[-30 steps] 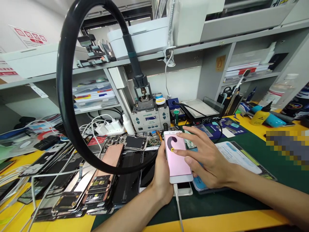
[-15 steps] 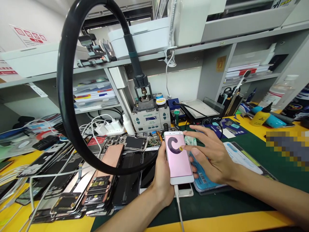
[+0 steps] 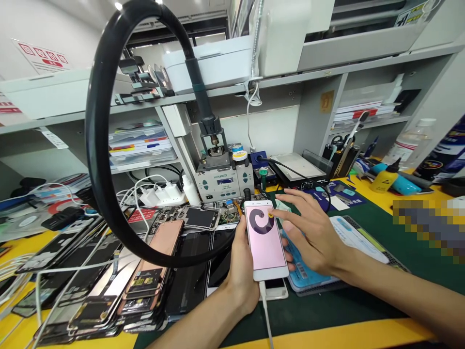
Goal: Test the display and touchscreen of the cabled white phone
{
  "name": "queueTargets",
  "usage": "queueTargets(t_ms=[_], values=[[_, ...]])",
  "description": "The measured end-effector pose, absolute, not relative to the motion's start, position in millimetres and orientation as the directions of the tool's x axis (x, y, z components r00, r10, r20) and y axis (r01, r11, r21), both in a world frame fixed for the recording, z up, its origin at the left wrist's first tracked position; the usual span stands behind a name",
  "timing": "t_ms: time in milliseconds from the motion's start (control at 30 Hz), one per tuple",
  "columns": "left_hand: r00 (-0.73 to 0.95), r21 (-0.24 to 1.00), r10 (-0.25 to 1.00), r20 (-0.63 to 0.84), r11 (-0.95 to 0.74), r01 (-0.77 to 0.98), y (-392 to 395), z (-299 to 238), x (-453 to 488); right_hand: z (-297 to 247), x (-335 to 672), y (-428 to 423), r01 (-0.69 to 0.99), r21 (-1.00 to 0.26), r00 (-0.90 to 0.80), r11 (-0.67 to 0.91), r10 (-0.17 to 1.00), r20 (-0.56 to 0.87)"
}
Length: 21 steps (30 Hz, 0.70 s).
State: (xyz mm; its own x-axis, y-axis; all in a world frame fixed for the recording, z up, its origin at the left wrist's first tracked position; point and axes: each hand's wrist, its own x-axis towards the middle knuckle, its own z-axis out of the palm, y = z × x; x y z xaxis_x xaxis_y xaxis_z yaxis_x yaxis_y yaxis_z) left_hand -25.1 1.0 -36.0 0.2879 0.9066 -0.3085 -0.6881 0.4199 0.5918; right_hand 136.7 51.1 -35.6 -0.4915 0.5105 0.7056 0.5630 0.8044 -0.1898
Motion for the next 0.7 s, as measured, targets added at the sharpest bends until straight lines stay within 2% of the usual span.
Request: queueTargets(t_ms=[200,400,700], values=[[0.25,0.633,0.907,-0.34,0.417,-0.652,-1.3,-34.8,-24.9,-32.9,135.7,50.4,0.587,-0.175,-0.537,0.791,0.541,0.647],[0.191,0.613,0.912,-0.364,0.389,-0.688,-1.3,-32.8,-23.3,-34.7,132.7,49.8,0.585,-0.141,-0.57,0.799,0.528,0.63],[0.175,0.604,0.945,-0.276,0.312,-0.733,-1.0,-35.3,-22.6,-33.4,127.0,45.6,0.579,-0.126,-0.606,0.806,0.528,0.594]])
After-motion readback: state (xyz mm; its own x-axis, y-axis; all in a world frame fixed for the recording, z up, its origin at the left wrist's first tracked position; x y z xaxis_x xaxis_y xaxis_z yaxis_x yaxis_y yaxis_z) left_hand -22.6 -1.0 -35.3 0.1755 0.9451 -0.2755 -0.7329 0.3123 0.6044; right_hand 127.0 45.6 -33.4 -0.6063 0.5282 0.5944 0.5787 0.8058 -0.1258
